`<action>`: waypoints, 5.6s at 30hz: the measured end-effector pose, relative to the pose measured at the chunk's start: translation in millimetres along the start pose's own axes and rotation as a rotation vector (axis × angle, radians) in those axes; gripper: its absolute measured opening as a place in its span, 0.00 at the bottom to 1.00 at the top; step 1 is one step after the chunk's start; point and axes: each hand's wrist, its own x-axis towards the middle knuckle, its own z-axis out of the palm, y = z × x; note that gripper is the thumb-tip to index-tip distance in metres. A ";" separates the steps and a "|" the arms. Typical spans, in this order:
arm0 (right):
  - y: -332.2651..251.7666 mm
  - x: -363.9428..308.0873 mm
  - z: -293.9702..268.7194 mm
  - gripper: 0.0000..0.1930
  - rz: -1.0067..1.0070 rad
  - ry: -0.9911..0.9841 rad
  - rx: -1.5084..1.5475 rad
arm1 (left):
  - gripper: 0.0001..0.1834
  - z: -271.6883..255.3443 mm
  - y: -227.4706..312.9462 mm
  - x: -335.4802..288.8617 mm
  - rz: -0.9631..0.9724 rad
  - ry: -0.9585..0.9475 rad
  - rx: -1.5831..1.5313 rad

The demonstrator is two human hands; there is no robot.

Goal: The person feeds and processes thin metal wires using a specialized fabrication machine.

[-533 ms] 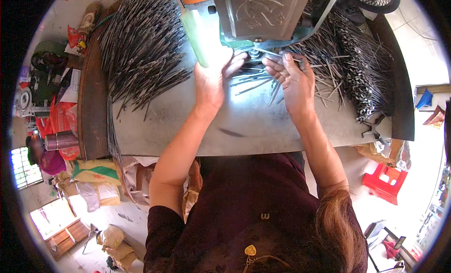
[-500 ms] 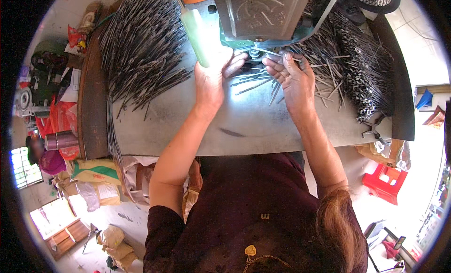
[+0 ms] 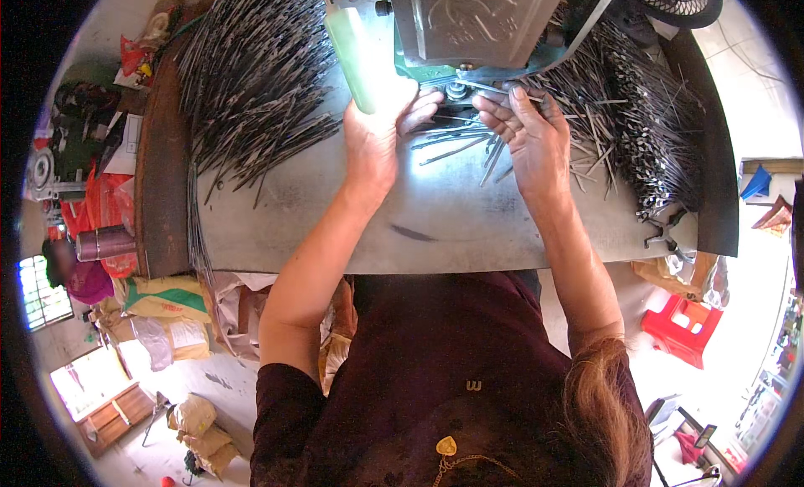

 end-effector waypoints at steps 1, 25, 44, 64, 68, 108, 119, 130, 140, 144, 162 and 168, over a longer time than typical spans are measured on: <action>1.3 2.1 -0.3 0.13 0.005 0.004 0.013 | 0.09 -0.4 -2.0 1.2 0.000 0.000 0.001; -45.9 4.8 -45.0 0.16 -0.179 -0.035 -0.883 | 0.11 9.8 -4.2 11.1 -0.100 0.217 -0.043; -193.1 109.8 -198.5 0.17 -0.589 0.710 -1.320 | 0.10 8.0 5.7 -3.1 -0.218 0.147 -0.009; -23.9 -34.8 6.1 0.10 0.099 -0.113 -0.686 | 0.13 21.4 -12.1 -6.8 -0.183 -0.007 0.074; 0.0 -8.9 12.1 0.09 0.052 -0.085 -0.734 | 0.13 20.1 -12.9 -2.3 -0.068 -0.055 0.188; 7.0 8.5 19.1 0.08 0.070 -0.109 -0.473 | 0.04 25.5 -2.8 3.3 -0.140 -0.180 0.103; -0.1 14.2 8.6 0.10 0.113 -0.215 -0.649 | 0.04 25.2 -13.3 -6.2 -0.076 -0.121 0.191; -5.0 9.6 11.3 0.10 0.172 -0.195 -0.566 | 0.07 26.1 -15.9 -5.3 -0.092 -0.108 0.086; -3.5 7.3 10.7 0.09 0.157 -0.131 -0.502 | 0.07 27.4 -11.8 -4.2 -0.077 -0.122 0.106; -2.0 6.7 9.8 0.09 0.148 -0.150 -0.477 | 0.07 29.1 -14.8 -2.1 -0.087 -0.118 0.095; 5.0 5.1 10.9 0.09 0.168 -0.128 -0.343 | 0.09 26.0 -16.6 -1.7 -0.092 -0.107 0.082; 3.5 5.2 10.8 0.10 0.156 -0.153 -0.336 | 0.09 24.3 -18.0 -0.6 -0.093 -0.114 0.050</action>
